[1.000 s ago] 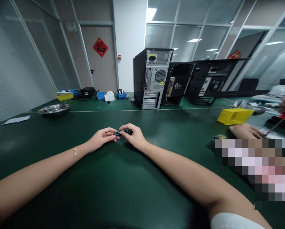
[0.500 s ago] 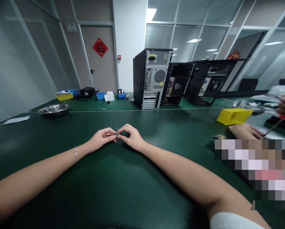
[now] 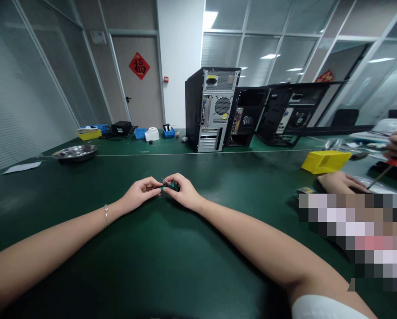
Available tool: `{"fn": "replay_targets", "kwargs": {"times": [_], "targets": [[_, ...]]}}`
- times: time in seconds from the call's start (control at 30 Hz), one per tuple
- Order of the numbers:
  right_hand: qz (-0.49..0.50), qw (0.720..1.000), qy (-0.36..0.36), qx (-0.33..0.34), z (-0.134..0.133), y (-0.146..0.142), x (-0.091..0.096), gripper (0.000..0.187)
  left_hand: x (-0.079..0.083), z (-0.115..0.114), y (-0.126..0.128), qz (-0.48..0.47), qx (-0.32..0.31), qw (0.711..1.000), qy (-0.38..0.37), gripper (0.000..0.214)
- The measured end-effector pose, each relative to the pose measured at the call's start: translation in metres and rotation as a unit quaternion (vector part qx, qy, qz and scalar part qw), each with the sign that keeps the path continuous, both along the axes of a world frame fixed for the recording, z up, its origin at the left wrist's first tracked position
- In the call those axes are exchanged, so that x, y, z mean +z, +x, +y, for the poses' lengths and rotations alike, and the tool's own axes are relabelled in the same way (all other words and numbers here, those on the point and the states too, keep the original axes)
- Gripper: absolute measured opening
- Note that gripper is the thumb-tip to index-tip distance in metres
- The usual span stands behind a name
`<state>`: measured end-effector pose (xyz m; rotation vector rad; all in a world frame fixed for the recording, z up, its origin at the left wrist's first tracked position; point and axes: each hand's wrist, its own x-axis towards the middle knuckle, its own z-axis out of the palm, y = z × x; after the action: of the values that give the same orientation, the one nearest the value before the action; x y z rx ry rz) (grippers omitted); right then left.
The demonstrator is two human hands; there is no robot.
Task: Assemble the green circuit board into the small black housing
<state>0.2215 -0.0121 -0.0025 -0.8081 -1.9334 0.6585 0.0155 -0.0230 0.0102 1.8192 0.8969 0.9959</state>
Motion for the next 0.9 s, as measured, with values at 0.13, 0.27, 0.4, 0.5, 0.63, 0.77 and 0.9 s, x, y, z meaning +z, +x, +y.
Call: {"fn": "replay_targets", "kwargs": {"times": [0.13, 0.27, 0.4, 0.5, 0.63, 0.77, 0.9], "targets": [[-0.005, 0.999, -0.031, 0.003, 0.000, -0.001, 0.001, 0.023, 0.002, -0.003, 0.001, 0.042, 0.027, 0.996, 0.072, 0.020], [-0.004, 0.998, -0.062, 0.016, -0.001, -0.002, 0.002, 0.020, 0.004, -0.006, 0.001, 0.088, 0.036, 0.986, 0.135, 0.017], [0.006, 0.996, -0.085, 0.016, 0.000, -0.002, 0.002, 0.019, 0.006, -0.010, 0.002, 0.106, 0.041, 0.981, 0.157, 0.015], [0.017, 0.995, -0.099, 0.021, 0.000, -0.004, 0.001, 0.017, 0.007, -0.011, 0.003, 0.109, 0.048, 0.978, 0.169, 0.013], [0.032, 0.993, -0.114, 0.027, -0.001, -0.006, 0.002, 0.016, 0.008, -0.012, 0.004, 0.111, 0.058, 0.976, 0.178, 0.011], [0.043, 0.989, -0.138, 0.025, -0.003, -0.007, 0.004, 0.019, 0.007, -0.011, 0.004, 0.112, 0.056, 0.978, 0.168, 0.011], [0.050, 0.985, -0.166, 0.019, -0.004, -0.007, 0.004, 0.025, 0.004, -0.008, 0.004, 0.095, 0.030, 0.985, 0.142, 0.014]]}}
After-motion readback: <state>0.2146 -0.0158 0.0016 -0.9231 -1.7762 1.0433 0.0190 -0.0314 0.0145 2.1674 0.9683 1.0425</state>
